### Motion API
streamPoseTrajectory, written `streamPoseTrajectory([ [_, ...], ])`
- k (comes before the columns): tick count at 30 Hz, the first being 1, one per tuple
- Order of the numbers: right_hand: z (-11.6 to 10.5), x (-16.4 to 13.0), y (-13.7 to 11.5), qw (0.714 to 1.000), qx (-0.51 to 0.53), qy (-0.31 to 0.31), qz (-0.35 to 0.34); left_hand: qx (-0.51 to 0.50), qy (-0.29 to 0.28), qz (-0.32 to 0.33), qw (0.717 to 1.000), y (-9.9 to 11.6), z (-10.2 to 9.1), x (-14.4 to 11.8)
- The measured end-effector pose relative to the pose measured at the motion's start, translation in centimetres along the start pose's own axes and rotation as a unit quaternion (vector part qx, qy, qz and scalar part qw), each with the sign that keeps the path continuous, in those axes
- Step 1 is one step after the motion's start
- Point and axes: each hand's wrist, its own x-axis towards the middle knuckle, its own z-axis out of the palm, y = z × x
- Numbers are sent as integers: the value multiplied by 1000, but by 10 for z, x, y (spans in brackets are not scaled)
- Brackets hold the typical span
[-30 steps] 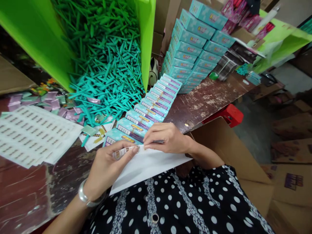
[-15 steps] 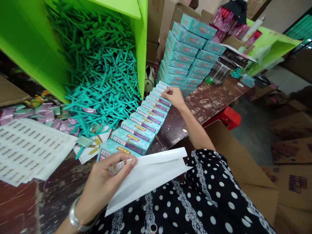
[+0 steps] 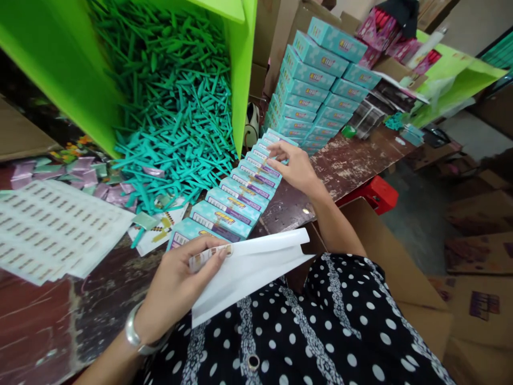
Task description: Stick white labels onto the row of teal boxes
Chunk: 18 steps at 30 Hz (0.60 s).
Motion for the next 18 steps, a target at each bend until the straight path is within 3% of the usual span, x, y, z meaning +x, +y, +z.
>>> streamPoseTrajectory([
  [4,-4,-52,-66,977,79,-163,-112,-4,-10,-15,1000,0,2,0],
  [6,2,-73,-84,967,58,-197,-153,-5,-15,-16,1000,0,4,0],
  [12,29,-100,-85,963,22,-188,-194,-32,-29,-11,999,0,7,-1],
  [18,33,-100,-75,969,71,-122,-201,-141,-3,-89,986,-2,7,-3],
])
